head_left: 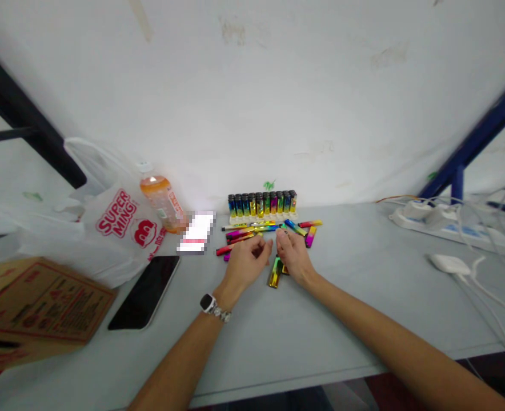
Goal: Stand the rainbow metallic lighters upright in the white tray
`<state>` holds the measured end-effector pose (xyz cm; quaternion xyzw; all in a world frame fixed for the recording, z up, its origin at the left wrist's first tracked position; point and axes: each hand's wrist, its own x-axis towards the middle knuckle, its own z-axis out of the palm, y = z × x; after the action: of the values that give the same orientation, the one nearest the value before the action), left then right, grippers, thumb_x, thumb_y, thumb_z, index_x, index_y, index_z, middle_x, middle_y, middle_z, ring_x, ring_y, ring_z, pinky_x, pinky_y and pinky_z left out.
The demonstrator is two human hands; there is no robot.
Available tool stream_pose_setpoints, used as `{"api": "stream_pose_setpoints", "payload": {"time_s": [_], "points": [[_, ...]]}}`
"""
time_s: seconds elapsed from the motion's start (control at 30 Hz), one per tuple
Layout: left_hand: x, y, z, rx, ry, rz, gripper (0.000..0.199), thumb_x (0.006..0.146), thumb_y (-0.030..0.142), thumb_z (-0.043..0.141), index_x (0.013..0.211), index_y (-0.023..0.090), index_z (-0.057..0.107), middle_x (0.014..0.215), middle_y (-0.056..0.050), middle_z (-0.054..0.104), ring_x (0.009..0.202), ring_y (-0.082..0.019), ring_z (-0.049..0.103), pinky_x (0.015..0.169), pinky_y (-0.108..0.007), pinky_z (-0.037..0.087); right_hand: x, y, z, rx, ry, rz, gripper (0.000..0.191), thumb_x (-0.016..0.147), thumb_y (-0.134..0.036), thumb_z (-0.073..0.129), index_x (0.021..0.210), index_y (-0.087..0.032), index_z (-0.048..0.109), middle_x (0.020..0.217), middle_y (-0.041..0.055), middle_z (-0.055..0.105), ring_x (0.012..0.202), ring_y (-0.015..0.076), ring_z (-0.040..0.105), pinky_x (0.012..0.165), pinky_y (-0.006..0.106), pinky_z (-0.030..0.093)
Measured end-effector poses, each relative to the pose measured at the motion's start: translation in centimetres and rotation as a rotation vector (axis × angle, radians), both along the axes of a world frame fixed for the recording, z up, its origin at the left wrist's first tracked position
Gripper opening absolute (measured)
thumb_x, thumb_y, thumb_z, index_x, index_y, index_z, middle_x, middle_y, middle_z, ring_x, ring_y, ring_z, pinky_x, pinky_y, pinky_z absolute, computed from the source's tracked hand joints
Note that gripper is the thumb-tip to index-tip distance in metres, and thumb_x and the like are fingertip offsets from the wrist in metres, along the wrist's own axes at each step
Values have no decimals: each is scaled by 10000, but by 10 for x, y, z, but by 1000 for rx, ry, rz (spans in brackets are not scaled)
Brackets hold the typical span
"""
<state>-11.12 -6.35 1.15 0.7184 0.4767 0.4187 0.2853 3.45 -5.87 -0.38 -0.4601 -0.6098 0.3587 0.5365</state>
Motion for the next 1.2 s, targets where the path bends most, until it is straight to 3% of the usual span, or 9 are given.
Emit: {"api": "stream_pose_setpoints", "payload": {"time_s": [0.4,0.57,0.7,0.77,0.83,0.93,1.0,1.1,1.2], "points": [[0,0,0,-13,37,38,373,907,448,553,639,189,542,524,14,635,476,-120,596,506,-221,404,-1,8,0,-17,-86,-100,306,878,-368,454,609,-235,389,547,-51,374,532,128,374,525,285,262],[0,-1,3,-13,50,36,390,916,451,536,628,187,537,533,13,637,477,-113,578,512,-222,396,-1,7,-2,-23,-58,-66,325,923,-464,477,696,-235,428,547,-65,376,510,122,361,499,270,260],[-1,-2,4,-19,73,19,406,923,458,519,622,187,540,541,9,636,487,-115,574,517,-227,392,2,8,2,-29,81,92,314,937,-572,485,955,-265,422,565,-102,403,464,118,373,459,240,283],[-1,-2,5,-37,90,8,408,923,464,515,625,187,551,546,5,642,496,-119,579,521,-229,393,8,12,6,-9,99,141,312,945,-571,474,979,-268,403,612,-91,460,489,119,426,475,235,338],[-1,-3,6,-50,114,-1,402,918,463,519,628,187,559,554,2,649,505,-123,579,522,-230,387,15,20,13,84,19,109,295,922,-533,532,941,-247,464,723,-41,552,611,130,519,566,253,419],[0,-4,8,-48,170,-1,397,913,457,523,623,188,562,553,3,641,503,-124,560,514,-231,364,27,39,23,246,-166,-43,244,844,-443,655,874,-205,605,866,27,617,783,160,562,726,299,456],[0,-4,8,-37,215,-8,397,912,455,523,622,189,573,555,4,633,502,-123,543,510,-233,348,32,54,28,259,-242,-91,226,831,-402,662,913,-192,663,854,32,643,740,156,551,734,310,450],[-2,-4,7,-29,268,-59,383,907,459,536,641,191,599,549,11,616,492,-119,518,499,-234,325,33,79,31,255,-296,-53,247,837,-354,631,1006,-180,675,837,28,681,666,143,541,698,301,444],[-4,-4,6,-32,289,-130,365,897,472,559,665,196,616,550,19,607,488,-113,504,490,-232,310,30,101,31,286,-328,-23,216,825,-318,620,972,-168,668,792,24,677,645,144,557,674,292,444]]}}
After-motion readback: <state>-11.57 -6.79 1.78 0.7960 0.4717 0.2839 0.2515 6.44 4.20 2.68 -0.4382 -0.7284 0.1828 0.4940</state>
